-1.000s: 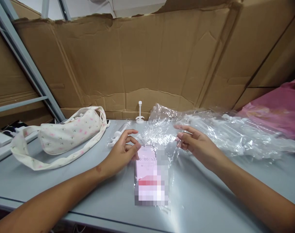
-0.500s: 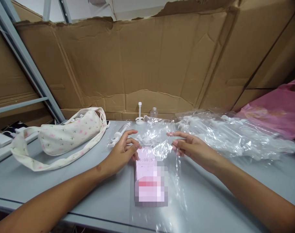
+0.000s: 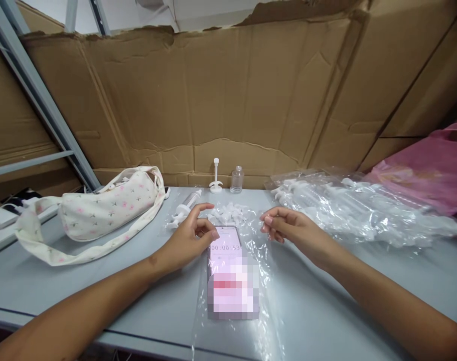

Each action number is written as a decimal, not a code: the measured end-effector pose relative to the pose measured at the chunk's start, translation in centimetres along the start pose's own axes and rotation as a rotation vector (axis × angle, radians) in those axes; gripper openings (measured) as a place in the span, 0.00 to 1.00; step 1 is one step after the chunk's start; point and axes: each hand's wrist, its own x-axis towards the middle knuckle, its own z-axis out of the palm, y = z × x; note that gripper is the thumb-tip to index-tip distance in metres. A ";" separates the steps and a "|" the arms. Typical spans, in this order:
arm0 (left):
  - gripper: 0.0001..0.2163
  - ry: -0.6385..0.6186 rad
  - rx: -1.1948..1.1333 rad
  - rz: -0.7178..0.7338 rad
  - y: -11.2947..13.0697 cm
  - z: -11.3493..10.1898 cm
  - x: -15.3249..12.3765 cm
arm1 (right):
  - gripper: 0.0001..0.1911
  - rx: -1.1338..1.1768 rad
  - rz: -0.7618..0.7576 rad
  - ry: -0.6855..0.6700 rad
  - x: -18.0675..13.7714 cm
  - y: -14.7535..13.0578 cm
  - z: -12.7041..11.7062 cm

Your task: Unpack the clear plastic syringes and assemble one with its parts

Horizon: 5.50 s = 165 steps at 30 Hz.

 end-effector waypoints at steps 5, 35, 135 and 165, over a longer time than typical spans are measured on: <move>0.21 0.035 -0.084 0.013 -0.1 -0.1 0.3 | 0.15 -0.053 0.011 -0.161 -0.5 -0.1 0.6; 0.17 0.057 -0.101 0.020 0.6 0.0 0.2 | 0.17 -0.159 0.014 -0.156 -0.3 0.3 0.6; 0.14 -0.183 0.746 0.289 1.7 -0.9 -0.1 | 0.12 -0.418 -0.237 -0.209 -1.8 -2.0 -0.4; 0.22 -0.245 0.066 -0.034 0.9 -0.3 -0.2 | 0.19 -0.182 -0.116 -0.190 -1.5 -1.3 0.5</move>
